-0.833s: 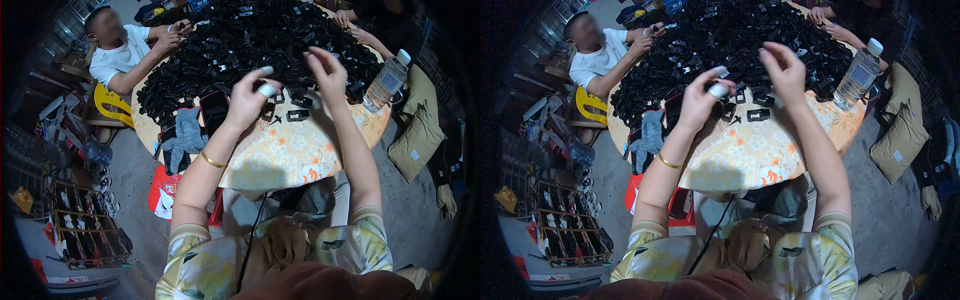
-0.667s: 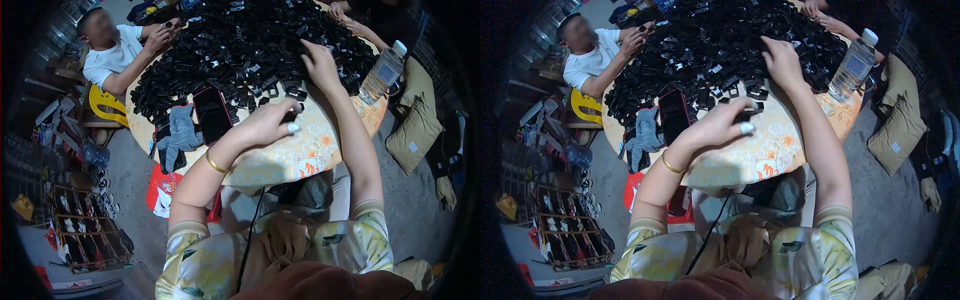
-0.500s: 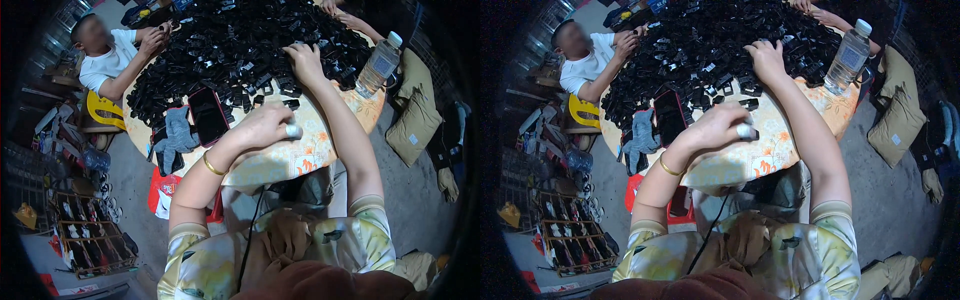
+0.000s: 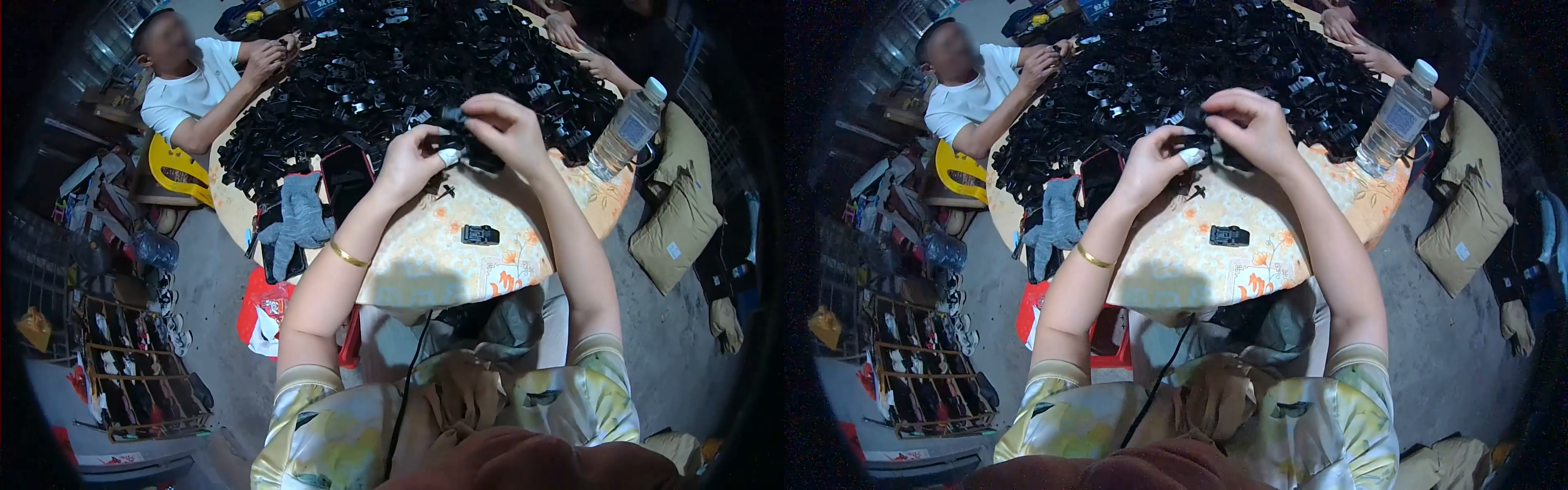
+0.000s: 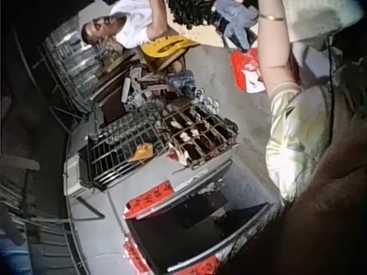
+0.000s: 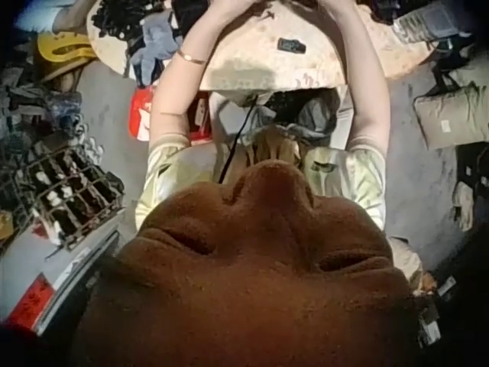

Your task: Sorting and inspecting small black plastic components on a production table.

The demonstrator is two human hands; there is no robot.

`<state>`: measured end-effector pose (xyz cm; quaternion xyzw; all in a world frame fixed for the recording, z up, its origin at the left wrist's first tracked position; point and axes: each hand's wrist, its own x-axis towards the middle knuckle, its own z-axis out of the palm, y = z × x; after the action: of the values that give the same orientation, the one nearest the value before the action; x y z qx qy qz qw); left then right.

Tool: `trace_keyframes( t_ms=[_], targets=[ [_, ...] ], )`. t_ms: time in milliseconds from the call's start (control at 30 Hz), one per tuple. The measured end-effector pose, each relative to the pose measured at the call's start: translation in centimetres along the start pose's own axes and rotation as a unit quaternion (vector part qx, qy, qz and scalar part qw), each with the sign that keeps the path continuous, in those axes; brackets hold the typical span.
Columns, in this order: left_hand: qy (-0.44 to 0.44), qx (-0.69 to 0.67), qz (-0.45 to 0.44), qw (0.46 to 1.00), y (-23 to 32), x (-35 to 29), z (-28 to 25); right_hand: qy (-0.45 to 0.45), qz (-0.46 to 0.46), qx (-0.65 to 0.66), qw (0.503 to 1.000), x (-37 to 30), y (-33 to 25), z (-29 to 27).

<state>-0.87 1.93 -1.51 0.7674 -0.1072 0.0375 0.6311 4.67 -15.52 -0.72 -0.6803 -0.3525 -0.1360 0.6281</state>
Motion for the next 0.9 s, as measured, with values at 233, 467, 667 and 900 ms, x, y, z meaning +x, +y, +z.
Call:
trace_keyframes(
  t_ms=[233,467,667,900],
  targets=[
    [-0.002,-0.052,-0.030,0.998,1.3,0.1,-0.8,-0.026,-0.040,0.003,0.999,-0.5,-0.6,1.5],
    [0.011,-0.066,0.031,0.997,0.8,0.5,-1.2,-0.005,-0.014,-0.040,0.999,-0.8,-1.4,1.3],
    [0.035,-0.160,0.016,0.986,1.1,0.4,-0.3,-0.003,-0.013,-0.101,0.995,-1.0,-1.8,1.5],
    [0.072,-0.243,0.000,0.967,0.4,-0.1,0.9,0.010,-0.205,-0.256,0.945,-1.9,-1.2,3.3]
  ],
)
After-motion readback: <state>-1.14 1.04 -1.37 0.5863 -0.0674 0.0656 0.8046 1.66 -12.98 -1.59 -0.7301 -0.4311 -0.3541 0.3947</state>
